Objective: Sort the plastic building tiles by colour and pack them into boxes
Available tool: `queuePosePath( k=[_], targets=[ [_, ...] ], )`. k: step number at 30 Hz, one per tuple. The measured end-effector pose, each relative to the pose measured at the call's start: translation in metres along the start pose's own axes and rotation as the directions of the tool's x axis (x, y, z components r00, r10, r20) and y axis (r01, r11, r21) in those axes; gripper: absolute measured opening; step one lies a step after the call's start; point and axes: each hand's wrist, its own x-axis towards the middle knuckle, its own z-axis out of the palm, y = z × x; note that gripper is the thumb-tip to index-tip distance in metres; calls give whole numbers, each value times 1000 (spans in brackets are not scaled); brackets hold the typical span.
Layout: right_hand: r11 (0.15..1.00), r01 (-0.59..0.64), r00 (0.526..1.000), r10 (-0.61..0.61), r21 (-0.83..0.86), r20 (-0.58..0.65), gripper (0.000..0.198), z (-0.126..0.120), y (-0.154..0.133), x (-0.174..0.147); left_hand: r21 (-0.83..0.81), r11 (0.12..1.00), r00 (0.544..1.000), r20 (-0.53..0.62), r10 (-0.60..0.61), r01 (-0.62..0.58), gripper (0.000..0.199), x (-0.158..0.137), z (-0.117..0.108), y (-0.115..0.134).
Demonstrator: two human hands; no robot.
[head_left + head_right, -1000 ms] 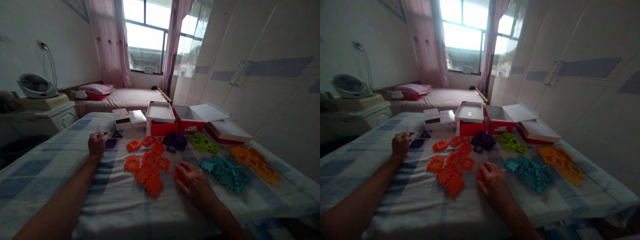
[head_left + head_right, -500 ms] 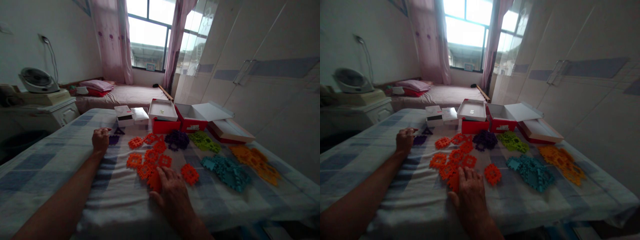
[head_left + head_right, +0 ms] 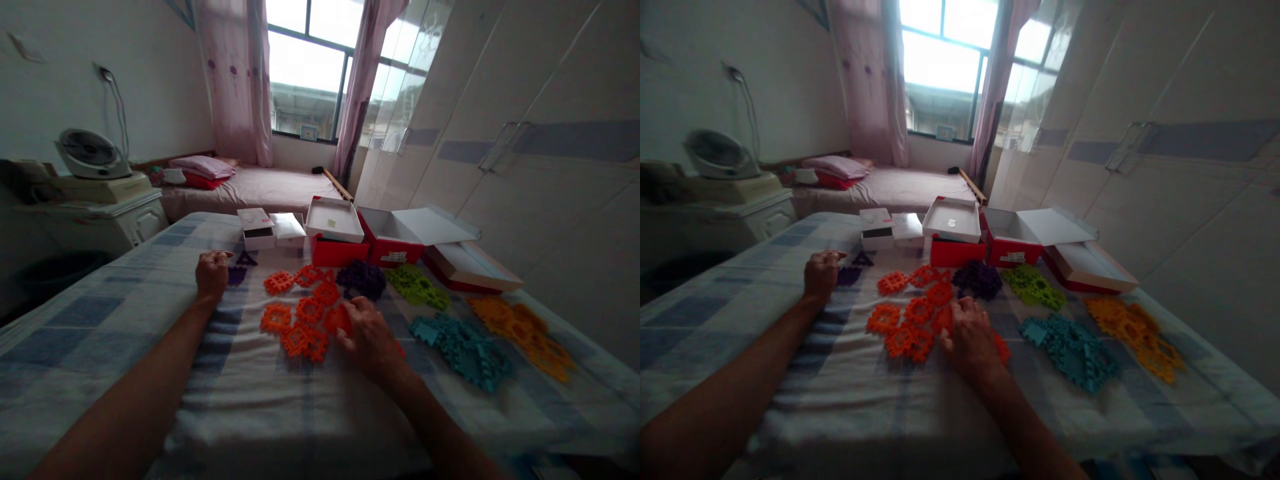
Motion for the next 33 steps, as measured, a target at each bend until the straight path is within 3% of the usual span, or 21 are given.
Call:
queuePosePath(
  k=[4,10,16,20,23,27,33],
  targets=[
    [998,44,995,-39,-48,97,32,10,-1,13,-14,1000,1000,1,-15,15,29,0,0,1],
    [999,27,994,-23,-38,102,35,5,0,15,-13,1000,1000,13,-18,18,30,-1,-1,2],
    [997,62,997,-59,-49,58,44,-20,15,-23,1,1000,1000,18,-24,24,32,-1,0,3],
    [988,105,991,-94,-114,99,43,-22,28,-48,11,999,999,18,-32,32,32,-1,-1,6],
    [982,125,991,-119,-138,52,44,-21,29,-52,12,999,999,23,-30,30,32,-2,-2,8],
    [989,137,990,-139,-50,-38,45,-18,3,-40,13,1000,999,24,-28,27,32,-2,-3,9],
    [988,153,987,-153,1,43,35,8,-52,-15,-2,1000,999,32,-14,14,33,-2,-1,6]
  ],
)
